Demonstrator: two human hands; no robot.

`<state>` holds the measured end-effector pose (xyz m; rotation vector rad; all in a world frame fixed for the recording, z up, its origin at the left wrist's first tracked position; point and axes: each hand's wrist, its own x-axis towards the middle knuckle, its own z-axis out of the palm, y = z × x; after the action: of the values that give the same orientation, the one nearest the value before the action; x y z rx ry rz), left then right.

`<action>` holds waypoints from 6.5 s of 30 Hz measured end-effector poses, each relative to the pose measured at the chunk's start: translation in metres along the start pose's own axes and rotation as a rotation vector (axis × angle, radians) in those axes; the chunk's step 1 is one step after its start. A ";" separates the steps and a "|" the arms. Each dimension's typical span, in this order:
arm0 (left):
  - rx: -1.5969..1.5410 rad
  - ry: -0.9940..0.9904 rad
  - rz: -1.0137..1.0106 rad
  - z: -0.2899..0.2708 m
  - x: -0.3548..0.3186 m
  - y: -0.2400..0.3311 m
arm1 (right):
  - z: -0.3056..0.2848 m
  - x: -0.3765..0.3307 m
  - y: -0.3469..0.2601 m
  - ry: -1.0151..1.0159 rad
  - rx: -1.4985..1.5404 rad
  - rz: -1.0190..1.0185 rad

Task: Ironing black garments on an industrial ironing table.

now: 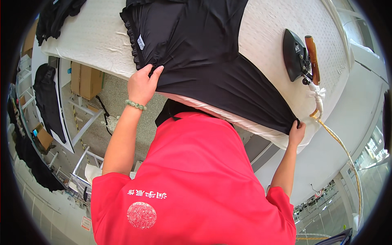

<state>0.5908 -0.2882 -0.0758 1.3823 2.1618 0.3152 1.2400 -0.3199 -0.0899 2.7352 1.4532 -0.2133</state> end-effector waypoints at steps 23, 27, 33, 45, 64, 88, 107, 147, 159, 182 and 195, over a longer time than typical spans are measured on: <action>-0.180 0.137 0.083 -0.017 -0.018 -0.024 | 0.053 -0.107 -0.435 -0.009 0.197 -1.413; -0.053 0.133 0.082 -0.006 -0.008 -0.030 | 0.051 -0.111 -0.439 -0.074 0.218 -1.394; -0.155 0.189 0.130 -0.005 -0.016 -0.036 | -0.022 -0.013 -0.381 0.353 0.100 -1.133; -0.204 0.113 0.085 -0.011 -0.013 -0.039 | -0.083 0.063 -0.298 -0.292 0.044 -0.358; -0.130 0.125 0.136 -0.006 -0.010 -0.044 | -0.045 -0.192 -0.454 -0.629 -0.215 -0.964; -0.416 0.034 0.105 -0.036 -0.014 -0.050 | -0.066 -0.189 -0.446 -0.646 0.024 -0.917; -0.487 0.105 0.148 -0.035 -0.014 -0.052 | -0.045 -0.208 -0.473 -0.537 0.003 -1.080; -1.231 0.407 0.264 -0.086 -0.043 -0.004 | -0.022 -0.087 -0.189 -0.264 0.193 -1.375; -1.249 0.577 -0.522 -0.132 -0.154 -0.005 | 0.001 -0.046 -0.062 0.071 0.379 -0.970; 0.030 -0.383 0.440 -0.007 0.248 0.136 | 0.042 -0.027 0.021 -0.027 0.818 0.317; -0.283 -0.212 0.387 -0.012 0.268 0.161 | 0.019 -0.012 0.003 -0.039 0.731 0.266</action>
<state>0.6212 0.0232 -0.0757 1.5805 1.6024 0.5682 1.2340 -0.3332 -0.1070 3.4003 1.1347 -0.9447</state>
